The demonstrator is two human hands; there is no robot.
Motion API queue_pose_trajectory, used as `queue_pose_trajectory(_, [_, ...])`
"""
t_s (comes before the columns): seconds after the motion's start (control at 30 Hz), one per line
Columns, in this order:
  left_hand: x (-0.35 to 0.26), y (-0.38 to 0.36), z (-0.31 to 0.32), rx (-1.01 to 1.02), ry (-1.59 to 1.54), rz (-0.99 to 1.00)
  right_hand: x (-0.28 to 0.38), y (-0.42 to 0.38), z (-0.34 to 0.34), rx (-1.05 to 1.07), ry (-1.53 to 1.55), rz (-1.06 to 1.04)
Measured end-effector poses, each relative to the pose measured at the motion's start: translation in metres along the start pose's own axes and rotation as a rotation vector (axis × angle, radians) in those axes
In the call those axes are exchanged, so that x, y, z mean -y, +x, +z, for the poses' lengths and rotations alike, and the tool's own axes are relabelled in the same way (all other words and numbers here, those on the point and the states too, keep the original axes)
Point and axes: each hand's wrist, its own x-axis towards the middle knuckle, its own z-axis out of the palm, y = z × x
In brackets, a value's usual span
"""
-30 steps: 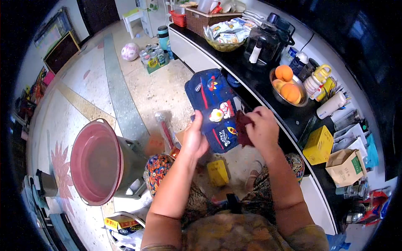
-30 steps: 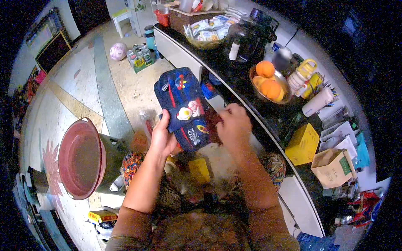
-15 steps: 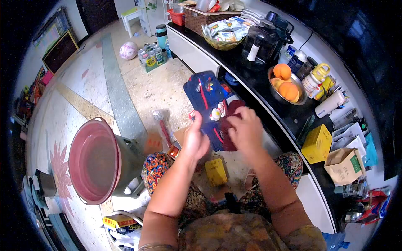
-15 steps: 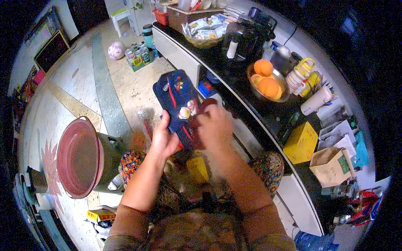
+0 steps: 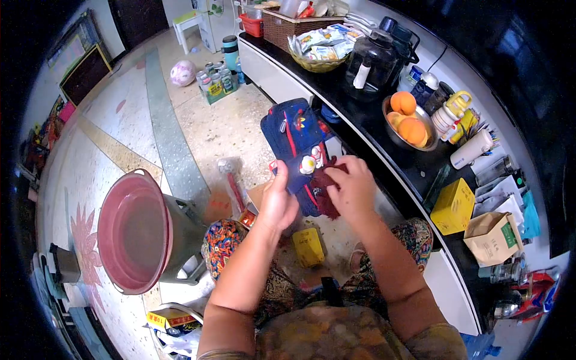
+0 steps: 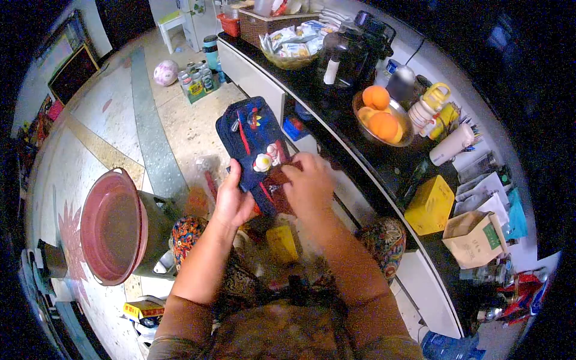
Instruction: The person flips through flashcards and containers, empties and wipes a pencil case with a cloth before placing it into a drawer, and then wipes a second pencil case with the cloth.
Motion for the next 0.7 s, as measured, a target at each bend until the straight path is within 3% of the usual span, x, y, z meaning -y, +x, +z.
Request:
queue_pose_trajectory(0.1, [0.001, 0.004, 0.001, -0.017, 0.021, 0.031, 0.007, -0.004, -0.012, -0.036, 0.038, 0.026])
queue_pose_trajectory(0.27, [-0.001, -0.004, 0.008, -0.036, 0.168, 0.013, 0.017, -0.008, -0.002, 0.012, 0.103, -0.115])
queue_pose_trajectory(0.33, [0.005, 0.006, -0.010, 0.006, -0.019, -0.043, -0.009, -0.005, 0.008, 0.038, 0.106, -0.059])
queue_pose_trajectory(0.4, [0.000, 0.004, -0.003, -0.030, 0.019, -0.019, -0.037, -0.005, 0.013, 0.034, 0.074, 0.203])
queue_pose_trajectory(0.5, [-0.003, 0.006, -0.003, -0.033, -0.035, 0.008, -0.042, -0.003, -0.013, -0.061, 0.162, 0.283])
queue_pose_trajectory(0.6, [-0.005, 0.006, 0.001, -0.039, 0.022, 0.027, -0.021, 0.006, -0.032, -0.143, 0.276, 0.196])
queue_pose_trajectory(0.7, [-0.001, 0.007, -0.001, -0.042, -0.009, -0.013, -0.002, 0.011, -0.025, -0.058, 0.242, -0.020])
